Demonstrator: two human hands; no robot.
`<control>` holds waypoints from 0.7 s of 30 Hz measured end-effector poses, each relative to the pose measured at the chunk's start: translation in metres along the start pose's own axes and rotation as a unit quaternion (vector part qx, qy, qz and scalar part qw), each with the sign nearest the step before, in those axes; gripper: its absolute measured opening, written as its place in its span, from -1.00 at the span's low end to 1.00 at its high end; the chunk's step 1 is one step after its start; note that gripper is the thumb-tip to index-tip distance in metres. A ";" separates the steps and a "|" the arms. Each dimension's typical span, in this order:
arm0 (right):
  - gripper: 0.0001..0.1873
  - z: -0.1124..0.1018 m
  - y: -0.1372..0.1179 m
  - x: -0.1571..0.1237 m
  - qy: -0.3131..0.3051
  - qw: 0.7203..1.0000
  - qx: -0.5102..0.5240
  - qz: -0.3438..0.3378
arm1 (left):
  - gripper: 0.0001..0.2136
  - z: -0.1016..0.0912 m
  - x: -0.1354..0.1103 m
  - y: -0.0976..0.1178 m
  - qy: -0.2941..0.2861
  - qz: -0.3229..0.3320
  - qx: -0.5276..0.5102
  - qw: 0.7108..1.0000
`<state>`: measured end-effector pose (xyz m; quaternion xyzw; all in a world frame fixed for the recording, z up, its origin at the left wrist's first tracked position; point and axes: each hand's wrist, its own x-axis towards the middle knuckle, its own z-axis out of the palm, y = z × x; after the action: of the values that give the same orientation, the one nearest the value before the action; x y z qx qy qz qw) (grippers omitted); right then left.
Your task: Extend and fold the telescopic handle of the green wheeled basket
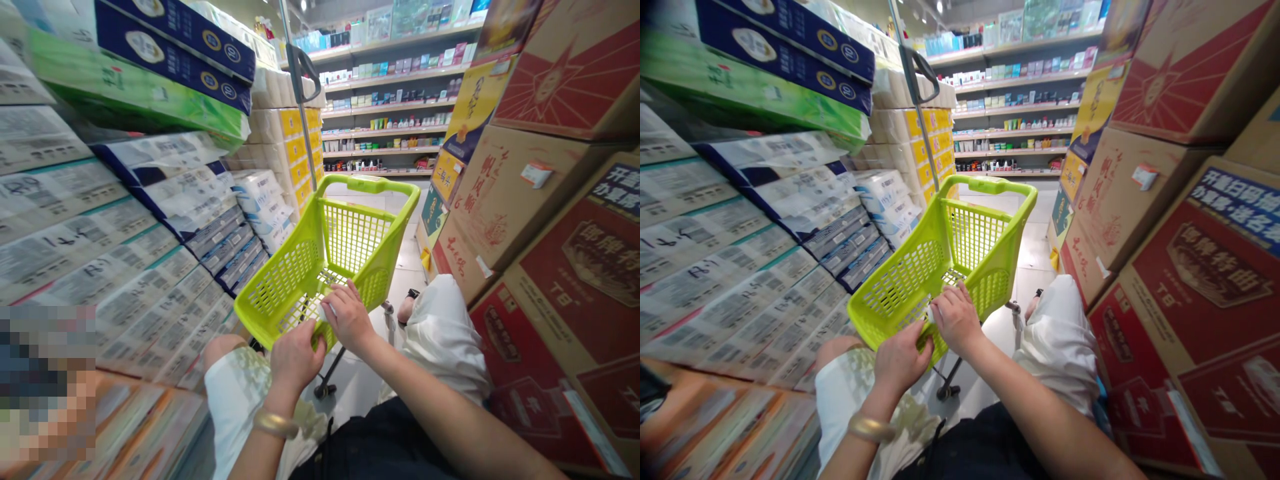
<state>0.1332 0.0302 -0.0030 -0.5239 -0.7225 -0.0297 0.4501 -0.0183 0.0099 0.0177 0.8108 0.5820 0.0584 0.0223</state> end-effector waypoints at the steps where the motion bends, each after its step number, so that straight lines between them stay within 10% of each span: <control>1: -0.83 -0.002 0.006 0.003 0.009 1.000 -0.007 0.007 | -0.83 0.000 0.000 0.000 0.003 0.001 0.003 1.000; 21: -0.79 -0.001 0.003 0.003 0.027 0.999 -0.013 0.025 | -0.83 -0.001 0.001 0.004 -0.007 -0.004 -0.001 1.000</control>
<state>0.1360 0.0326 -0.0016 -0.5466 -0.6962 -0.0415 0.4635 -0.0139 0.0098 0.0197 0.8086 0.5853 0.0531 0.0276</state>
